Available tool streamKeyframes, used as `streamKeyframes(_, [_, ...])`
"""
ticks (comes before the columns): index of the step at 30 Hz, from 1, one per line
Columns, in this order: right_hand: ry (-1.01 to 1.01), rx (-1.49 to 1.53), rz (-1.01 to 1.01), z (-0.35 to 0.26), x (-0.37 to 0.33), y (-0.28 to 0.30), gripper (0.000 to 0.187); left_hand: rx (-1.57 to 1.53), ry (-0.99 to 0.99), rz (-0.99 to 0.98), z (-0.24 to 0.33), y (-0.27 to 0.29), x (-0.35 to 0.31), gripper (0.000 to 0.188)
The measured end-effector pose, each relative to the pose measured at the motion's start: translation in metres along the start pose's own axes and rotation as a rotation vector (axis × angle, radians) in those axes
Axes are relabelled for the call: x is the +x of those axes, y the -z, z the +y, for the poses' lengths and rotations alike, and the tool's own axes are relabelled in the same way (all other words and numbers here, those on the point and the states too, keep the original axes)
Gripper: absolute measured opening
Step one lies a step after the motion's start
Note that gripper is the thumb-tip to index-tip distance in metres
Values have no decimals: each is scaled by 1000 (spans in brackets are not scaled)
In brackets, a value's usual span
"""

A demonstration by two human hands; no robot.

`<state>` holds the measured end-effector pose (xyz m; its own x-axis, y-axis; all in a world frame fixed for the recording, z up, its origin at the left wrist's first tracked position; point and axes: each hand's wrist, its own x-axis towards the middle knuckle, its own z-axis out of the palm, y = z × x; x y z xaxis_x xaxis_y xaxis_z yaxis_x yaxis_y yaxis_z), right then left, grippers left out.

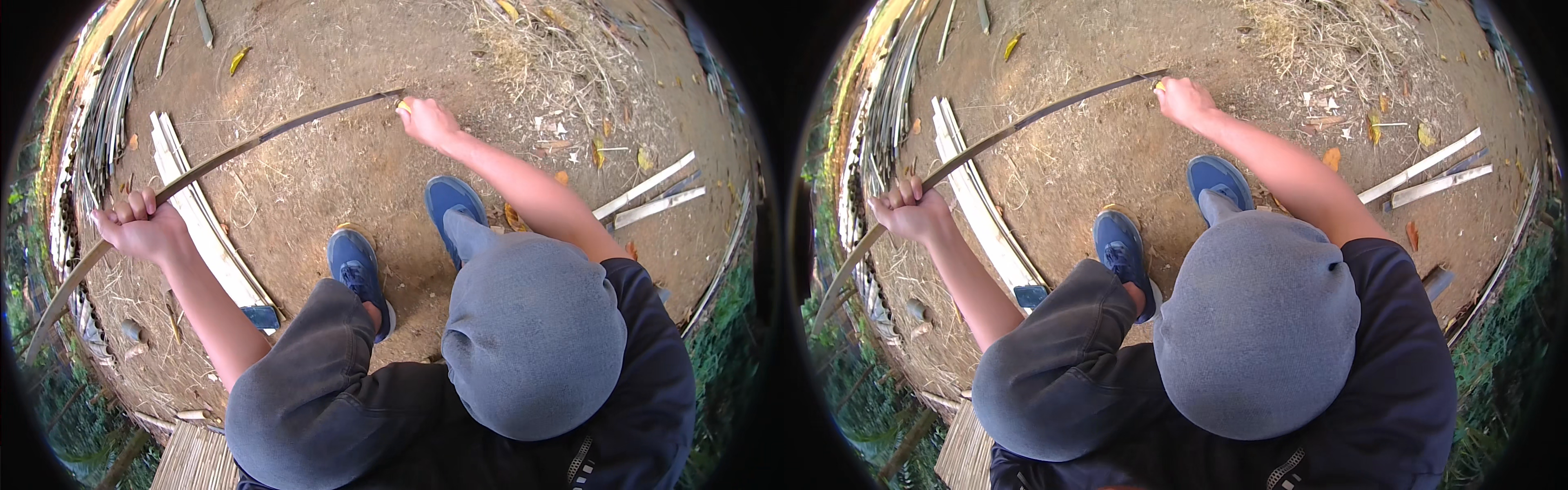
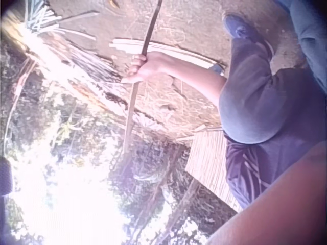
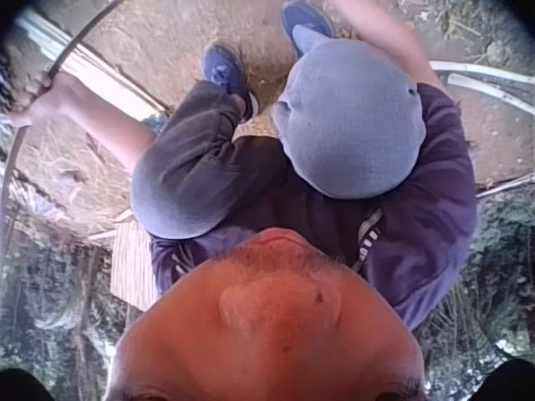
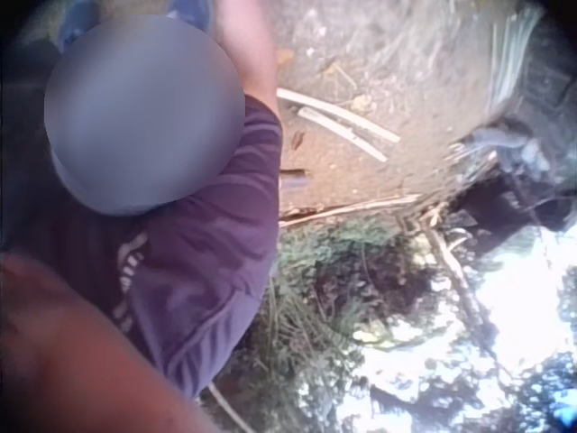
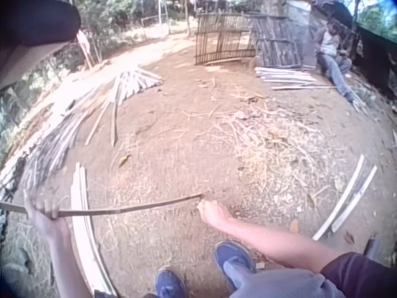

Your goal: The person shaves a long bamboo stick with a knife, scraping the blade along the wood repeatedly while holding the stick in their other hand.

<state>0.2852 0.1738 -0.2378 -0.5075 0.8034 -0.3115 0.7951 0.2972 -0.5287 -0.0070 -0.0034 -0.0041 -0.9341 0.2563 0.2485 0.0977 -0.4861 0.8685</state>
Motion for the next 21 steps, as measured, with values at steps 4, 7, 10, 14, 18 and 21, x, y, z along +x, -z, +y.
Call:
streamKeyframes(4, [-38,-231,36,49,22,3,31,-19,10,-41,-1,-6,1,37])
streamKeyframes(7, [-62,42,-59,-5,-3,-4,33,5,-6,2,1,3,1,38])
streamKeyframes(10, [-231,12,-88,33,14,-1,32,-6,3,19,0,-8,-2,37])
streamKeyframes(14, [-187,37,0,21,10,9,29,-12,1,10,-1,-3,1,37])
streamKeyframes(18, [110,229,-36,-35,-34,21,34,-5,0,-61,7,-9,-7,37])
streamKeyframes(21, [127,247,-30,-52,-46,31,35,-48,-3,-147,12,-12,-10,34])
